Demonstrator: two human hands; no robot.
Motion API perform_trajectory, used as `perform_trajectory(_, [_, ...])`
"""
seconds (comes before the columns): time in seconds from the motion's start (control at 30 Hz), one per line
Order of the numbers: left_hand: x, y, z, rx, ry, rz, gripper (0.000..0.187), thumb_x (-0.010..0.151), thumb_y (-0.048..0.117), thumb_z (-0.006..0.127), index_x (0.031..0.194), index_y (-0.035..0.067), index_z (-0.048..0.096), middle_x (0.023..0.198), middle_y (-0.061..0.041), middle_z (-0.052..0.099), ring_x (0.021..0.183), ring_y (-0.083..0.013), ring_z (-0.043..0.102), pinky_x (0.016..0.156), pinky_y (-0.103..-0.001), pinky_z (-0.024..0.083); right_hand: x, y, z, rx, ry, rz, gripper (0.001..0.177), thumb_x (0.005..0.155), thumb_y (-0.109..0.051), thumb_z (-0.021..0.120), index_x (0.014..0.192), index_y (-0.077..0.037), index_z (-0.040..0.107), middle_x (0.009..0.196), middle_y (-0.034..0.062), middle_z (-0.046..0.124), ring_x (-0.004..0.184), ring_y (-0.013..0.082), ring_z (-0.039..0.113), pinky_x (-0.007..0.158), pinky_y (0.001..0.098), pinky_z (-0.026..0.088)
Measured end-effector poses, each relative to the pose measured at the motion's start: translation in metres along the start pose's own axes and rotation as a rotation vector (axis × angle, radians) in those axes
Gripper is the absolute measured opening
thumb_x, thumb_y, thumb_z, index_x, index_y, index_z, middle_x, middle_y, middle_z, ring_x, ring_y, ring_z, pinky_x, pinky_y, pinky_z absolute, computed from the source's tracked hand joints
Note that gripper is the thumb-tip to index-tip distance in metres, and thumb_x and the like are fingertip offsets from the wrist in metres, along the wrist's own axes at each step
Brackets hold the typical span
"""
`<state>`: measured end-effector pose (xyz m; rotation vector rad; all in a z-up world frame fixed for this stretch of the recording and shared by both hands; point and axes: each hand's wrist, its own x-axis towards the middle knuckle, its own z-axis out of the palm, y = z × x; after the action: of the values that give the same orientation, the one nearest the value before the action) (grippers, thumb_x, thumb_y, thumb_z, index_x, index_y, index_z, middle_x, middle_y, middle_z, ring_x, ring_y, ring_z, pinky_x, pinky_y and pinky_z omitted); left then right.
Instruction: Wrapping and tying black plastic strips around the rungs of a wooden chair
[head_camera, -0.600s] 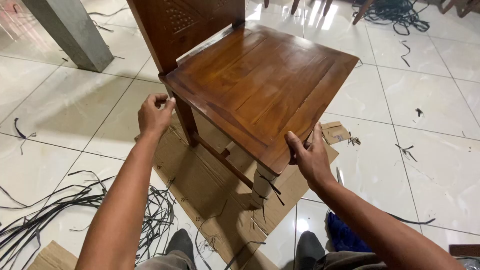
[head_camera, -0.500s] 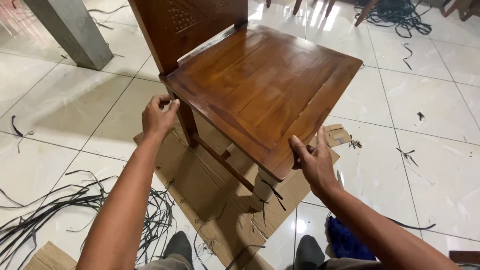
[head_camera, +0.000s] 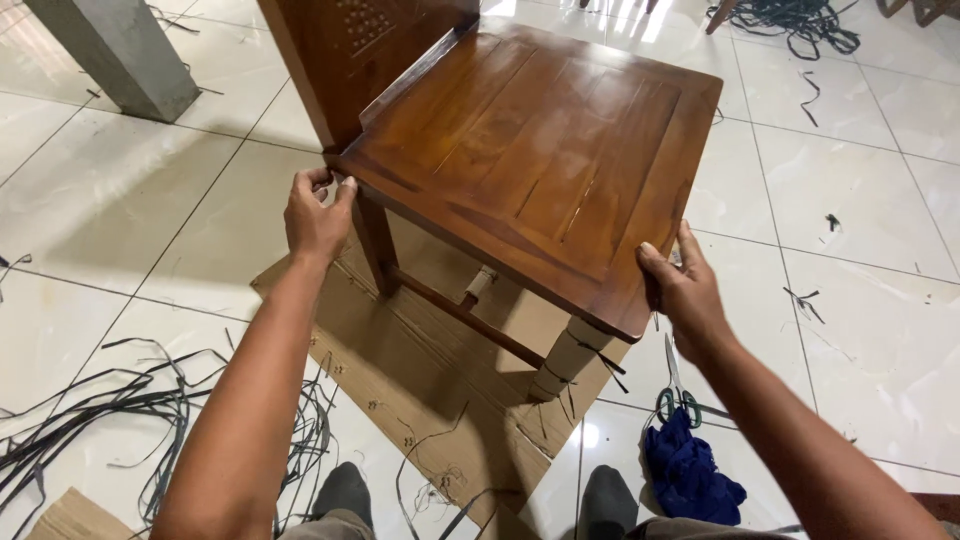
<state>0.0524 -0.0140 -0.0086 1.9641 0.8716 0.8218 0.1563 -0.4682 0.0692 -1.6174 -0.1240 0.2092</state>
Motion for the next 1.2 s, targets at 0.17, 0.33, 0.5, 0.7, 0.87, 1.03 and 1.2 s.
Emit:
perform_trajectory(0.17, [-0.006,0.036,-0.013,-0.403,0.014,0.110,0.059,0.097,0.019,0.073,0.142,-0.004,0.045,0.141,-0.033,0.051,0.137,-0.0516,0.045,0.115,-0.059,0.038,-0.009,0.005,0.012,-0.042,0.024,-0.142,0.065,0.105,-0.021,0.060,0.161,-0.006,0.030,0.148,0.0261,0.047,0.129,0.0363,0.055,0.109,0.0500,0.047])
perform_trajectory(0.33, [0.002,0.056,-0.004,-0.567,-0.115,0.111,0.066,0.110,0.034,0.070,0.148,-0.008,0.035,0.148,-0.035,0.043,0.144,-0.0492,0.037,0.119,-0.058,0.035,-0.007,0.001,0.004,-0.060,0.053,-0.077,0.059,0.108,-0.028,0.057,0.162,-0.016,0.036,0.112,0.0179,0.068,0.096,0.0205,0.066,0.076,0.0351,0.060])
perform_trajectory(0.5, [0.016,0.028,0.019,-0.432,-0.108,-0.103,0.059,0.097,0.040,0.082,0.137,0.006,0.056,0.128,-0.019,0.062,0.125,-0.0364,0.060,0.103,-0.054,0.050,-0.005,0.001,0.005,-0.014,0.056,-0.016,0.063,0.105,-0.026,0.060,0.163,-0.015,0.036,0.109,0.0200,0.070,0.090,0.0202,0.064,0.076,0.0372,0.059])
perform_trajectory(0.7, [0.019,0.032,0.017,-0.499,-0.113,-0.030,0.049,0.093,0.031,0.085,0.127,0.007,0.061,0.118,-0.012,0.062,0.115,-0.0241,0.060,0.099,-0.047,0.048,0.010,0.010,-0.006,-0.023,0.047,0.046,0.068,0.103,-0.024,0.063,0.163,-0.016,0.033,0.102,0.0224,0.071,0.085,0.0251,0.071,0.063,0.0359,0.060])
perform_trajectory(0.87, [0.024,0.016,0.048,-0.444,-0.021,-0.046,0.050,0.087,0.036,0.089,0.120,0.009,0.063,0.115,-0.014,0.066,0.113,-0.0270,0.064,0.100,-0.044,0.049,0.044,0.022,-0.033,-0.051,0.063,0.007,0.065,0.102,-0.024,0.066,0.161,-0.016,0.040,0.115,0.0283,0.068,0.101,0.0307,0.067,0.084,0.0445,0.058])
perform_trajectory(1.03, [-0.001,0.026,0.058,-0.397,0.064,-0.054,0.049,0.082,0.039,0.089,0.112,0.012,0.061,0.107,-0.010,0.063,0.105,-0.0232,0.060,0.097,-0.044,0.046,0.079,0.034,-0.058,-0.150,0.091,-0.091,0.057,0.099,-0.024,0.070,0.153,-0.018,0.053,0.150,0.0240,0.052,0.121,0.0381,0.062,0.099,0.0519,0.052])
perform_trajectory(1.2, [0.012,0.008,0.070,-0.308,0.048,-0.034,0.058,0.086,0.039,0.086,0.120,0.004,0.056,0.113,-0.020,0.060,0.112,-0.0316,0.061,0.096,-0.045,0.047,0.064,0.009,-0.040,-0.426,0.142,-0.080,0.062,0.100,-0.039,0.061,0.155,-0.014,0.049,0.159,0.0194,0.044,0.140,0.0470,0.045,0.115,0.0595,0.036])
